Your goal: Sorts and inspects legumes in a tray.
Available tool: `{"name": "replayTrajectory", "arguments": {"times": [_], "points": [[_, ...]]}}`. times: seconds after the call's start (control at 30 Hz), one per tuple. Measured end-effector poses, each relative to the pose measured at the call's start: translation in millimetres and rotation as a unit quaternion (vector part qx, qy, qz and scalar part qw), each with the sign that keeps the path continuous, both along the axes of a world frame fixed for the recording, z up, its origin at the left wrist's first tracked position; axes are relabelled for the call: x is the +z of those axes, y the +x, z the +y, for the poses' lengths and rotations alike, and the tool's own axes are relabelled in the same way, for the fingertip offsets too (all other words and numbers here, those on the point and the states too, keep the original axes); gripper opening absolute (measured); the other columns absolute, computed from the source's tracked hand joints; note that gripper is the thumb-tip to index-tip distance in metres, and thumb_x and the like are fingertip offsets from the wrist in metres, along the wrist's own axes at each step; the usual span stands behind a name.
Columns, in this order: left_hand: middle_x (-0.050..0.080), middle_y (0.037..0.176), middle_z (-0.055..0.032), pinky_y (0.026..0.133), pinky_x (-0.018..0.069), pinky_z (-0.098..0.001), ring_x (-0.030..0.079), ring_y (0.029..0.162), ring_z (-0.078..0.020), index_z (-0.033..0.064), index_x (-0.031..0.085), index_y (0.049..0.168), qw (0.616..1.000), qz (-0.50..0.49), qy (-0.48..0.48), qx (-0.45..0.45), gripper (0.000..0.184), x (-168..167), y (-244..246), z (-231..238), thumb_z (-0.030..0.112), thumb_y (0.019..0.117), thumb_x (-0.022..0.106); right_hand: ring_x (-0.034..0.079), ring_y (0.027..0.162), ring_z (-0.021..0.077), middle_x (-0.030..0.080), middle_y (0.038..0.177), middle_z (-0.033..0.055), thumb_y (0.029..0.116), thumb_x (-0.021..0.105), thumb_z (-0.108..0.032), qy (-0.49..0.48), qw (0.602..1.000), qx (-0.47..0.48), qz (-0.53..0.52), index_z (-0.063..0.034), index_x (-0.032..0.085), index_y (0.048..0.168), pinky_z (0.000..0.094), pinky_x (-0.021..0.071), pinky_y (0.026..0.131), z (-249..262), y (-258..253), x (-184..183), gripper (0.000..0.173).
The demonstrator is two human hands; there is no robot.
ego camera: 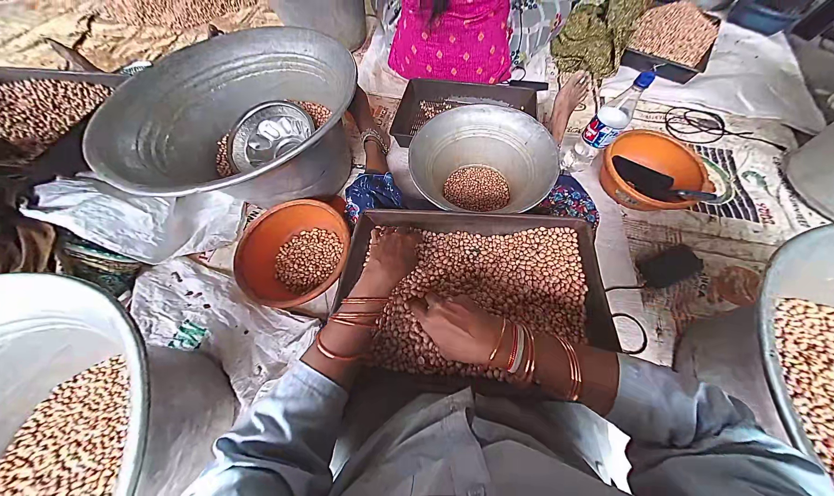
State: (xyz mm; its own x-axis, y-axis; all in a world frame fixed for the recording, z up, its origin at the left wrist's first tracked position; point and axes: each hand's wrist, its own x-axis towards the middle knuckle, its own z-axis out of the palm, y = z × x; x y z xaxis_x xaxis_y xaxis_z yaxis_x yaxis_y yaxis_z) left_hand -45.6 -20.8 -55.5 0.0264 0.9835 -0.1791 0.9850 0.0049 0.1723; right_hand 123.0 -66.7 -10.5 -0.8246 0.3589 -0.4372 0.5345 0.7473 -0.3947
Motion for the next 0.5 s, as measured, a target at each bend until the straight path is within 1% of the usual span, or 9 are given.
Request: {"name": "replayTrajectory", "arguments": {"times": [0.07,0.1,0.17,0.2,0.23,0.3,0.37,0.43,0.5], "points": [[0.068,0.118,-0.0266,0.097,0.0421,-0.0721,0.063,0.111,-0.0504,0.0084,0.073,0.121,0.999,-0.001,-0.015,0.037,0.028,10.1,-3.0,-7.0,0.013,0.0932,0.073,0.066,0.116,0.0349,0.069,0.125,0.0171,0.1031,0.060,-0.017,-0.053,0.996,0.014,0.071,-0.0098,0.061,0.139,0.0557,0.0505,0.096,18.8,4.8,11.4,0.037],[0.069,0.115,-0.0276,0.092,0.0455,-0.0717,0.064,0.107,-0.0512,0.0074,0.073,0.120,0.999,-0.004,-0.010,0.049,0.028,16.2,-4.3,-11.1,0.013,0.0923,0.074,0.068,0.111,0.0287,0.072,0.118,0.0110,0.1040,0.060,-0.020,-0.049,0.993,-0.010,0.103,-0.0135,0.066,0.133,0.0521,0.0513,0.095,31.4,9.8,15.5,0.031],[0.069,0.109,-0.0287,0.084,0.0495,-0.0702,0.066,0.102,-0.0518,0.0036,0.073,0.113,0.998,-0.013,0.026,0.060,0.024,27.3,-5.8,-20.1,0.013,0.0914,0.076,0.072,0.087,0.0255,0.075,0.095,0.0067,0.0997,0.066,-0.016,0.076,0.974,-0.094,0.190,-0.0145,0.076,0.113,0.0497,0.0559,0.075,57.8,28.1,13.1,0.016],[0.070,0.105,-0.0285,0.082,0.0504,-0.0691,0.066,0.099,-0.0514,0.0027,0.073,0.110,0.996,-0.022,0.054,0.060,0.023,31.6,-6.4,-24.7,0.015,0.0917,0.077,0.071,0.080,0.0278,0.073,0.087,0.0078,0.0957,0.069,-0.013,0.159,0.953,-0.133,0.222,-0.0133,0.077,0.102,0.0507,0.0553,0.067,70.6,39.3,6.5,0.010],[0.070,0.100,-0.0275,0.078,0.0513,-0.0681,0.067,0.094,-0.0506,0.0035,0.073,0.107,0.995,-0.032,0.077,0.058,0.020,34.9,-7.1,-29.1,0.016,0.0917,0.078,0.070,0.079,0.0311,0.072,0.085,0.0102,0.0940,0.070,-0.011,0.215,0.933,-0.166,0.234,-0.0118,0.076,0.098,0.0528,0.0543,0.065,81.5,50.2,-0.2,0.007],[0.070,0.095,-0.0248,0.073,0.0521,-0.0676,0.068,0.087,-0.0485,0.0062,0.073,0.105,0.992,-0.058,0.106,0.044,0.015,40.8,-5.7,-32.8,0.014,0.0923,0.077,0.071,0.082,0.0344,0.073,0.087,0.0131,0.0918,0.073,-0.010,0.234,0.920,-0.210,0.233,-0.0104,0.077,0.094,0.0558,0.0529,0.067,96.3,64.9,-13.2,0.005],[0.071,0.090,-0.0215,0.071,0.0529,-0.0660,0.069,0.082,-0.0449,0.0076,0.074,0.102,0.989,-0.078,0.120,0.029,0.010,44.1,-0.5,-33.0,0.011,0.0928,0.076,0.070,0.082,0.0349,0.072,0.087,0.0133,0.0918,0.074,-0.011,0.213,0.930,-0.212,0.213,-0.0112,0.078,0.093,0.0568,0.0528,0.067,102.9,68.0,-30.8,0.004],[0.071,0.088,-0.0213,0.072,0.0527,-0.0652,0.069,0.081,-0.0441,0.0073,0.074,0.100,0.990,-0.080,0.119,0.015,0.007,46.5,8.0,-29.1,0.009,0.0932,0.074,0.072,0.088,0.0337,0.075,0.094,0.0117,0.0958,0.068,-0.016,0.187,0.947,-0.200,0.168,-0.0142,0.079,0.100,0.0562,0.0538,0.072,113.1,58.9,-50.6,0.011],[0.071,0.090,-0.0223,0.073,0.0529,-0.0650,0.069,0.084,-0.0452,0.0068,0.074,0.100,0.991,-0.072,0.109,0.003,0.007,44.5,17.9,-19.7,0.007,0.0944,0.071,0.072,0.088,0.0339,0.075,0.093,0.0124,0.0981,0.064,-0.017,0.195,0.951,-0.178,0.162,-0.0129,0.078,0.100,0.0556,0.0543,0.072,116.1,50.7,-66.2,0.014]]}}
